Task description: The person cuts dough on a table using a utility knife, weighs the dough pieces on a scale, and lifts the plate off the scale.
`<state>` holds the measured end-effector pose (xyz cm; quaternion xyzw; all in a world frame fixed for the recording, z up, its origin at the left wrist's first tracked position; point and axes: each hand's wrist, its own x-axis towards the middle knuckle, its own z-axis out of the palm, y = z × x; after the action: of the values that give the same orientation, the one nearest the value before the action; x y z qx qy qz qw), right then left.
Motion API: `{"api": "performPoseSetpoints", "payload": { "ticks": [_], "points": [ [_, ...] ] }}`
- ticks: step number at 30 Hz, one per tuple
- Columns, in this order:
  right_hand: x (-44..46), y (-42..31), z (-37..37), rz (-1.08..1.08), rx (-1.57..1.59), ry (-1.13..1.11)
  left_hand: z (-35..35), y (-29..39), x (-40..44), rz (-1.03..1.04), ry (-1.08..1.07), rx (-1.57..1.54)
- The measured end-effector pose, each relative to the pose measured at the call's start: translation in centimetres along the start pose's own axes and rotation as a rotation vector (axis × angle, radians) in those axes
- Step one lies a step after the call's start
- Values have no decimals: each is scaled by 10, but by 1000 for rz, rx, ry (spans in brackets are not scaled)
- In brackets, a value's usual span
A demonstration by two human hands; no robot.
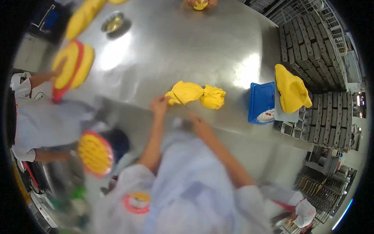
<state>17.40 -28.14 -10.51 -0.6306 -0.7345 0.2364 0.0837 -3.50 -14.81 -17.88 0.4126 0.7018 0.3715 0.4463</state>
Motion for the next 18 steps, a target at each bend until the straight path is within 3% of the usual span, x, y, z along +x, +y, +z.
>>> {"api": "performPoseSetpoints", "payload": {
  "ticks": [3, 5, 7, 10, 13, 16, 18],
  "points": [
    [-37, 19, -12, 39, -3, -136, -3, -10, 6, -6, -44, -159],
    [-30, -6, -39, 80, 28, -146, -9, -14, 2, 5, -80, -172],
    [13, -25, -45, -4, 37, -39, -10, -12, 2, 25, -120, -122],
    [63, -34, -8, -63, 58, -69, -8, -15, 1, 35, -115, -216],
    [61, -17, 23, 41, 19, -175, -11, -26, 0, -66, -14, -295],
    [-10, 33, 26, 64, 58, -94, -16, -26, 4, -205, 322, -849],
    [-61, 56, 12, 67, 36, -94, -59, -42, 44, -49, 440, -926]
  ]
}}
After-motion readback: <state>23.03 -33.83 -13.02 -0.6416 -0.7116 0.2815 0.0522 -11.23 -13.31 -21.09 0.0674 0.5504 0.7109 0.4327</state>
